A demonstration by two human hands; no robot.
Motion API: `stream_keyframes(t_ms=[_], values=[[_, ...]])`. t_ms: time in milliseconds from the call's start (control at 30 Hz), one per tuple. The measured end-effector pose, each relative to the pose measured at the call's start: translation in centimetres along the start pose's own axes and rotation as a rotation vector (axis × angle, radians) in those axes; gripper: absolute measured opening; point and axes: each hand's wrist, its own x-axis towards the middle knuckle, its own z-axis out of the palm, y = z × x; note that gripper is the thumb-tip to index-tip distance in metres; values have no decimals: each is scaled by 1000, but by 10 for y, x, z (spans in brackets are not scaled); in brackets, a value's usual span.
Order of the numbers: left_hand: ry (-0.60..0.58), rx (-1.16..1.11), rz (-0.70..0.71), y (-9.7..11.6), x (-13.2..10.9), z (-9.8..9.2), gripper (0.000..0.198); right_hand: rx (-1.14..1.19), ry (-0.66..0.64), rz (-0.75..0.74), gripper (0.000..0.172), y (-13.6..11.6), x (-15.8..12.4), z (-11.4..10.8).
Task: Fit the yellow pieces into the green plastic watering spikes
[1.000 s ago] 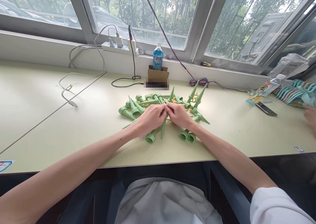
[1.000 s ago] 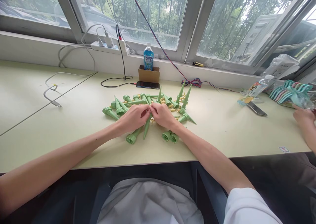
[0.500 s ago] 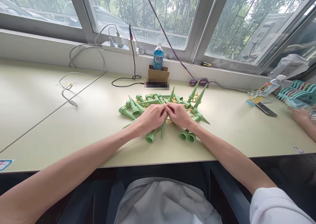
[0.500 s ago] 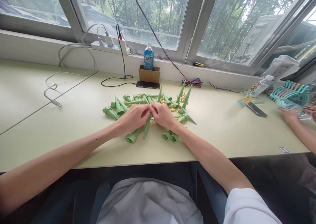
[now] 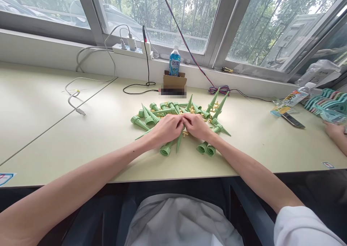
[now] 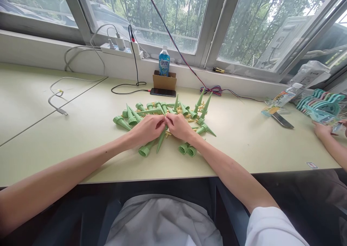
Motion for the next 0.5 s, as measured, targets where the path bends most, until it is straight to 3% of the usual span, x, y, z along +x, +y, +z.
stream_keyframes(t_ms=[500], values=[[-48, 43, 8, -2, 0, 3, 28, -56, -89, -1, 25, 3, 0, -1]])
